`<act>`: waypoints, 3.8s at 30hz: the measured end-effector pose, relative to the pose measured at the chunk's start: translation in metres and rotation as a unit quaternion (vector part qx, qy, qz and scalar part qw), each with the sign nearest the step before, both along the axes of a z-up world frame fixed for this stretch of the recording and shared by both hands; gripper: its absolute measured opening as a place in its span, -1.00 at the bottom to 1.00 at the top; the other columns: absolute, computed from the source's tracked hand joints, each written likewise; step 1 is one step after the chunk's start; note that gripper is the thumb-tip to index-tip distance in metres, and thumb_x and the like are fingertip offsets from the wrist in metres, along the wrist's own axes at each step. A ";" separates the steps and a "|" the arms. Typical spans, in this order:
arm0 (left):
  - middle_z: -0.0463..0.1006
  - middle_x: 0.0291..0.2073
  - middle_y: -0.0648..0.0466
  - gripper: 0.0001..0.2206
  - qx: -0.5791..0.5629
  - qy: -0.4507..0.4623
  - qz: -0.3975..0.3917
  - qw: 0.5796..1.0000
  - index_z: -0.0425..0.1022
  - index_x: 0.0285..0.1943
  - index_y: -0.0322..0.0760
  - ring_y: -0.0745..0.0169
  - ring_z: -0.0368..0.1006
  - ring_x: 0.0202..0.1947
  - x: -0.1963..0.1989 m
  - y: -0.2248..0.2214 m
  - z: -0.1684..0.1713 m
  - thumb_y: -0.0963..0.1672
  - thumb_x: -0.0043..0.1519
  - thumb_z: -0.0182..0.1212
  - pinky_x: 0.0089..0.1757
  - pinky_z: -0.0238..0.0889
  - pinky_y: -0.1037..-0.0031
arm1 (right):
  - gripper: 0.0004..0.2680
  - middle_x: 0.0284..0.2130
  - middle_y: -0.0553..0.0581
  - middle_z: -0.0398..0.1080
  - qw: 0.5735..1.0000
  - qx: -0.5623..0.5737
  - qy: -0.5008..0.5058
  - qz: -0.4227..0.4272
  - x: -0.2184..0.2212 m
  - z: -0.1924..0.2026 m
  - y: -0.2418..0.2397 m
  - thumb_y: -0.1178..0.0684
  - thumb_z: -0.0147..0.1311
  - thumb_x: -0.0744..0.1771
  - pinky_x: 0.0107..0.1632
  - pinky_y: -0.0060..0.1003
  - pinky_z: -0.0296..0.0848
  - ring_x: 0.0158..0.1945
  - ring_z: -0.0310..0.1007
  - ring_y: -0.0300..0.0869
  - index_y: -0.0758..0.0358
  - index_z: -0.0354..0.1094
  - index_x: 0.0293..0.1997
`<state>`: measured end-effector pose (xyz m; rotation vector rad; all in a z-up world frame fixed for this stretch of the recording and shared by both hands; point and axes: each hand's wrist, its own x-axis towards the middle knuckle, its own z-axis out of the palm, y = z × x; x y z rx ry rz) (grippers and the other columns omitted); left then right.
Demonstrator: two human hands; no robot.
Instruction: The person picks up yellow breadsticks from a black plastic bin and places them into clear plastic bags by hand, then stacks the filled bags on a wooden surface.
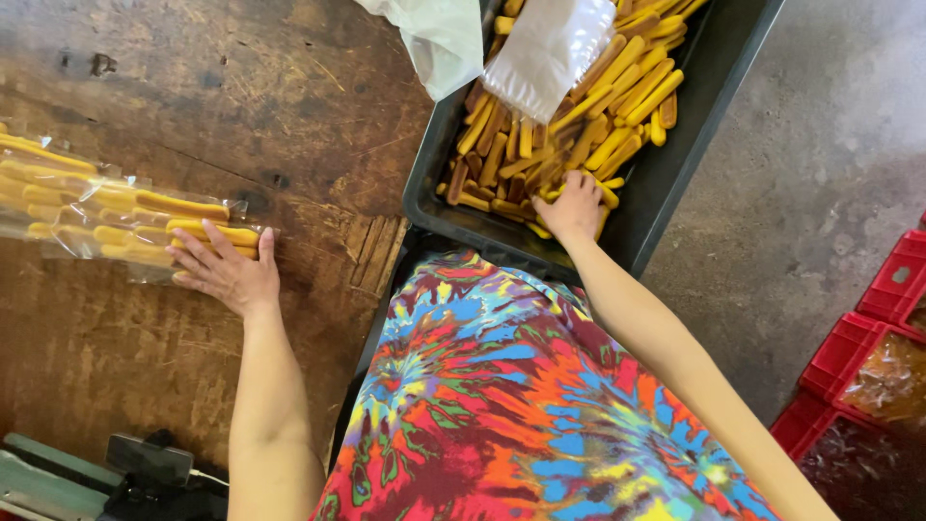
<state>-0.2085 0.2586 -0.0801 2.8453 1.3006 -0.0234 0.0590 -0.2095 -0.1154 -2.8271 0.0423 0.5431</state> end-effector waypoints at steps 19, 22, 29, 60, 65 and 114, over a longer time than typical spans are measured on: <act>0.44 0.25 -0.07 -0.70 -0.418 -0.068 -0.532 0.733 0.63 -0.10 -0.11 -0.10 0.26 0.28 0.211 -0.216 0.129 -0.06 -0.01 0.49 0.20 0.12 0.06 | -0.81 -0.28 0.24 0.53 0.870 0.263 0.127 0.398 0.018 0.238 0.006 0.07 0.12 0.24 -0.16 -0.10 0.47 -0.20 0.53 0.08 0.26 0.49 -0.13; 0.64 -0.11 0.03 -0.84 -0.634 -0.035 -0.371 0.677 0.65 -0.22 -0.22 0.24 0.51 -0.08 0.212 -0.206 0.114 -0.10 0.11 0.46 -0.03 0.39 0.38 | -0.80 -0.31 0.17 0.56 0.906 0.249 0.187 0.287 0.020 0.239 -0.018 -0.05 0.10 0.33 -0.15 -0.18 0.49 -0.24 0.57 -0.04 0.19 0.49 -0.07; 0.61 -0.55 0.11 -0.83 -0.638 0.018 -0.256 0.726 0.65 -0.26 -0.32 0.43 0.45 -0.51 0.205 -0.214 0.104 -0.10 0.18 0.39 -0.38 0.34 0.51 | -0.80 -0.40 0.24 0.49 0.961 0.162 0.175 0.137 0.022 0.213 -0.051 -0.07 0.10 0.41 -0.11 -0.19 0.47 -0.29 0.52 -0.03 0.29 0.47 -0.10; 0.56 0.21 0.01 -0.62 -0.297 -0.284 -0.257 0.875 0.57 0.17 -0.35 0.01 0.58 0.08 0.187 -0.175 0.148 -0.31 0.16 0.09 0.00 0.47 0.36 | -0.68 0.10 0.21 0.39 0.912 0.033 0.153 0.380 0.072 0.016 -0.014 0.07 0.16 0.26 0.23 -0.03 0.39 0.22 0.34 0.11 0.12 0.43 0.14; 0.52 0.25 0.05 -0.61 -0.359 -0.265 -0.183 0.876 0.54 0.20 -0.31 0.09 0.62 -0.10 0.170 -0.182 0.157 -0.28 0.15 0.14 -0.13 0.48 0.39 | -0.72 0.08 0.10 0.42 0.917 -0.124 0.124 0.359 0.045 -0.013 -0.025 0.09 0.10 0.27 0.14 -0.02 0.41 0.17 0.37 0.07 -0.06 0.46 0.09; 0.33 0.39 -0.01 -0.42 -0.391 -0.384 -0.240 0.802 0.31 0.49 -0.33 0.08 0.46 0.25 0.149 -0.242 0.159 -0.35 0.20 0.04 0.09 0.41 0.43 | -0.77 -0.41 0.21 0.47 0.985 0.124 -0.024 -0.115 0.066 -0.098 -0.019 -0.01 0.35 0.23 -0.14 -0.09 0.45 -0.26 0.48 0.08 0.22 0.31 -0.31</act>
